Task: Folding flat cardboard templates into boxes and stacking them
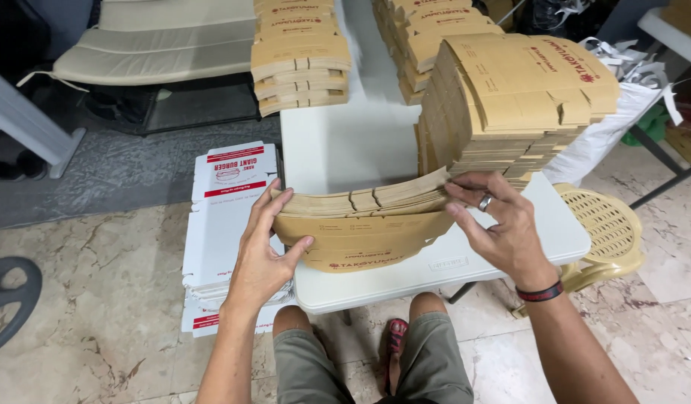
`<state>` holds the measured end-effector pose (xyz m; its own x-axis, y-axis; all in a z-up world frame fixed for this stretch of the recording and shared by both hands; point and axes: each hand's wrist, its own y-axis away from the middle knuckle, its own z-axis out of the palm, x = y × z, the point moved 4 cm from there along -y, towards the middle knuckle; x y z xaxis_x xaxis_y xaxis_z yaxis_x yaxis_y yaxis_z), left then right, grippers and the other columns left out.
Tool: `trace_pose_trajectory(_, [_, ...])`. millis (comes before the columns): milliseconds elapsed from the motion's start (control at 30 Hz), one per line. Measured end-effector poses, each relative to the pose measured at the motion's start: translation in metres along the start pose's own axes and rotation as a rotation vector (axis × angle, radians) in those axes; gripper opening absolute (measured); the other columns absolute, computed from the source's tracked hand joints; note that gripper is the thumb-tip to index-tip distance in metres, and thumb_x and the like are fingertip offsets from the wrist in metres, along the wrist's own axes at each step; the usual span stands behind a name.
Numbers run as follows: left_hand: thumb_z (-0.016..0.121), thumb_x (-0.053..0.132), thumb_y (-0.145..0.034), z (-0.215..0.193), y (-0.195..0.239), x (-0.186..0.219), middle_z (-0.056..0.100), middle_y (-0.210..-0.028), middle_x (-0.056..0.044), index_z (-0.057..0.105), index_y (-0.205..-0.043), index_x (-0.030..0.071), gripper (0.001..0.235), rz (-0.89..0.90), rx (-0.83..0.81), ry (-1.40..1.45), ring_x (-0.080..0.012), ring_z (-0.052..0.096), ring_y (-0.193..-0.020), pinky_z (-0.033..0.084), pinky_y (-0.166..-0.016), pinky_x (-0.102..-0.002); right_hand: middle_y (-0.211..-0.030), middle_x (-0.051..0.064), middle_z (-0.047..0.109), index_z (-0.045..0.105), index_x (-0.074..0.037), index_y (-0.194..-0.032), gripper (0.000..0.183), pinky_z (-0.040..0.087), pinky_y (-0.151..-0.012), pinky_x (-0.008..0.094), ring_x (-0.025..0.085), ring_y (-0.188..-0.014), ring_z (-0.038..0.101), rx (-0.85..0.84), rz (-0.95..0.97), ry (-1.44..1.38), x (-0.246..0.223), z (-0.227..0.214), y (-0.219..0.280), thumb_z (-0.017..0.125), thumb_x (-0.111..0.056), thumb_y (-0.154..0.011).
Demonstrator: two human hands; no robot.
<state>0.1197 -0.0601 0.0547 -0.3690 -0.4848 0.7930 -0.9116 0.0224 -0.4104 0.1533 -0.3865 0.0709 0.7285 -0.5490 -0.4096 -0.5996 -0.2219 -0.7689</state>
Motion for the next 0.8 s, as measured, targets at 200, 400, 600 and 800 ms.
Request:
trace_pose_trajectory(200, [0.078,-0.008,-0.075,0.005,0.003,-0.001,0.036,-0.158,-0.028,0.048,-0.145,0.002,0.077,0.009,0.065,0.030,-0.0553,0.035,-0.144,0.043,-0.109,-0.066,-0.157,0.026,0.045,0.066,0.000,-0.131,0.048,0.041,-0.114,0.059,0.046,-0.141,0.044,-0.023,0.142,-0.149,-0.008,0.011,0.012,0.077,-0.014,-0.086])
trace_pose_trajectory(400, [0.077,-0.008,-0.076,0.007,0.008,-0.002,0.040,-0.157,-0.025,0.049,-0.143,0.003,0.073,0.047,0.079,0.068,-0.0521,0.038,-0.144,0.043,-0.109,-0.065,-0.162,0.040,0.018,0.004,0.001,-0.160,0.091,0.020,-0.115,0.077,0.061,-0.146,0.014,-0.116,0.437,-0.577,0.016,0.042,0.014,0.062,0.000,-0.090])
trace_pose_trajectory(600, [0.078,-0.008,-0.076,0.017,0.020,-0.029,0.036,-0.161,-0.025,0.005,-0.164,0.004,0.115,-0.002,0.157,0.188,-0.0446,0.035,-0.148,0.037,-0.114,-0.056,-0.152,0.027,0.049,0.033,-0.001,-0.157,0.072,0.031,-0.120,0.056,0.038,-0.144,0.042,-0.098,0.488,-0.707,0.037,0.059,0.035,0.064,-0.003,-0.092])
trace_pose_trajectory(800, [0.077,-0.002,-0.081,0.050,0.023,-0.061,0.032,-0.166,-0.018,0.015,-0.165,0.008,0.105,-0.160,0.139,0.345,-0.0336,0.027,-0.153,0.024,-0.124,-0.050,-0.154,0.016,0.050,0.029,-0.005,-0.159,0.066,0.033,-0.120,0.051,0.029,-0.144,0.047,-0.047,0.642,-0.765,0.017,0.066,0.040,0.055,-0.013,-0.099])
